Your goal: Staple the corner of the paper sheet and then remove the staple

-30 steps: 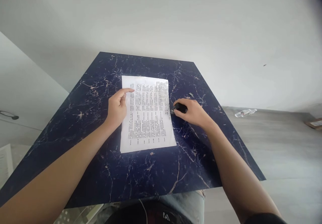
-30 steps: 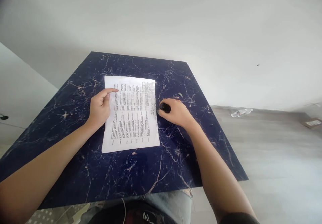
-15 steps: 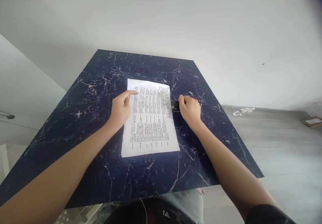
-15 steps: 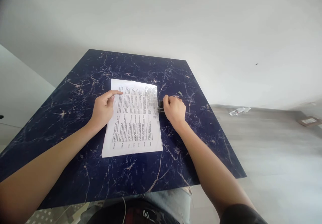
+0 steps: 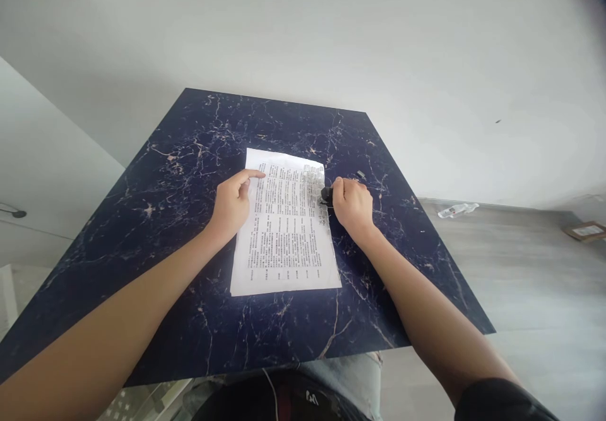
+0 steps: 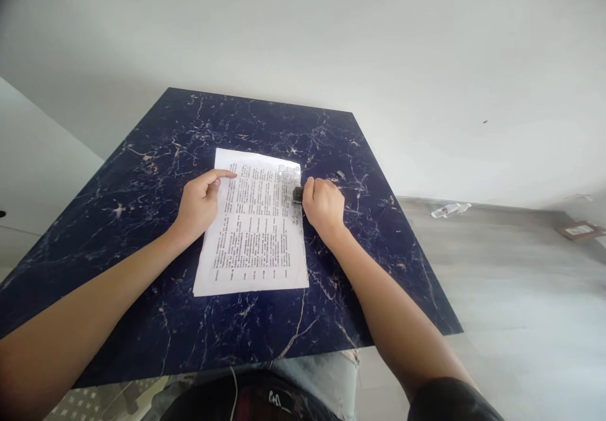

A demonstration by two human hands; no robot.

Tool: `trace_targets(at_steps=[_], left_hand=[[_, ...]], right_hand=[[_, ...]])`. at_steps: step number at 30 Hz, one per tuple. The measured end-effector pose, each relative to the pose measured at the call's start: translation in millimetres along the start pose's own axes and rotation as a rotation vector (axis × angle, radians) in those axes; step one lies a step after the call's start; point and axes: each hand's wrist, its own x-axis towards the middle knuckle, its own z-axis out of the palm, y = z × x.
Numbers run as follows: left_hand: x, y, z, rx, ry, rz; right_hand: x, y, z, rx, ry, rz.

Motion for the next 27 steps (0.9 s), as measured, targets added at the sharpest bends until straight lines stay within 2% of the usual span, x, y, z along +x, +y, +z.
trace_targets(at_steps=[16,22,27], left_hand=[[-0.6,0.8,0.4,-0.005,0.007,0.002],[-1.1,0.8,0.7,0.001,0.006,0.001],[-0.8,0.2,1.3,0.009,0.014,-0.001]], right_hand=[[-3.6,-6.1,5.0,-0.138,0.075,-0.107],[-5.5,-9.3,3.6,-0.172,0.045,-0.1],[-11.6,-14.0,3.5,-0.244,0.006,-0.187]])
